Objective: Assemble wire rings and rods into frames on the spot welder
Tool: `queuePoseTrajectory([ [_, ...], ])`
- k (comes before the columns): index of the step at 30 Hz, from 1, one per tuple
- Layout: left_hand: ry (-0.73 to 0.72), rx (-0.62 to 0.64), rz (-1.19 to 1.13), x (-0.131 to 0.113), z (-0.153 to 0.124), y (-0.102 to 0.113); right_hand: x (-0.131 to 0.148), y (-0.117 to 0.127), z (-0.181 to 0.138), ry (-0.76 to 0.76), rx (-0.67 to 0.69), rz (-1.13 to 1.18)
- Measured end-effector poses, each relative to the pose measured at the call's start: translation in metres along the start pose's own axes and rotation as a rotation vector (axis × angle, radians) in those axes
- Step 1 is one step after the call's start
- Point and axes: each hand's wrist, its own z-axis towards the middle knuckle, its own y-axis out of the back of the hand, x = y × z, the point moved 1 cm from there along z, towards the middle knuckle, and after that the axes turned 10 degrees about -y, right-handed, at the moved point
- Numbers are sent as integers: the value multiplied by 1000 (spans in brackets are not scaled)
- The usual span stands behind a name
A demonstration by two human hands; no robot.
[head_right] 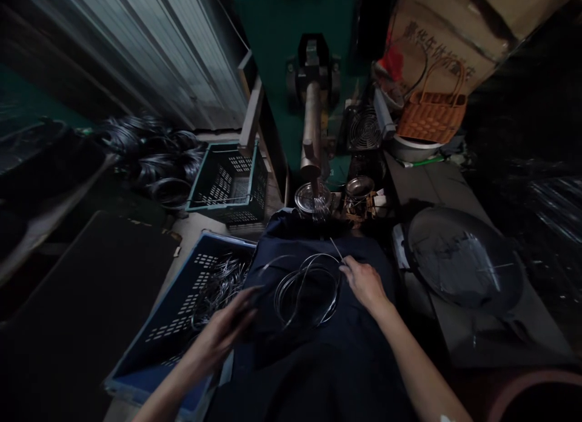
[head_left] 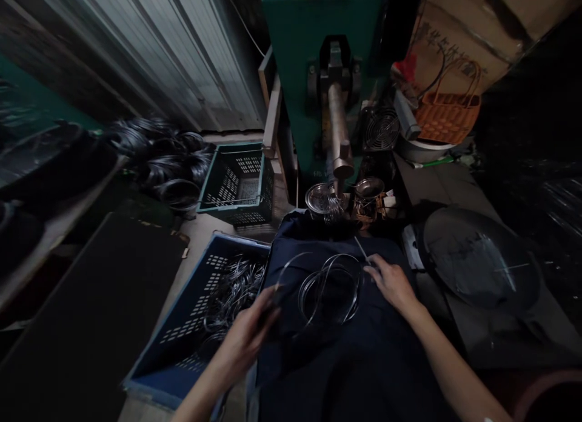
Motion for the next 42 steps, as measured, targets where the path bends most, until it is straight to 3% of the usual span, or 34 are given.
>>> queuePoseTrajectory([
  [3,96,-83,-160,-21,2,25,-6,12,-10,-70,-34,178],
  [5,128,-166,-270,-39,14,29,-13,13,-16,-113,-24,273],
  [8,105,-259,-363,-56,44,12,-15,11,-22,-165,40,435],
  [12,65,-217,-492,-53,86,-30,15,19,-24,-64,105,585],
  [17,85,-165,-733,-44,109,-71,52,17,-14,382,207,286],
  [20,120,-168,-847,-41,111,-82,55,6,-5,501,205,116],
  [29,133,-90,-1049,-35,119,-83,68,12,1,531,176,-32],
  [35,143,-95,-1039,-38,126,-84,70,16,4,495,135,-132],
  [42,127,-88,-1101,-40,133,-88,69,22,10,494,122,-101],
])
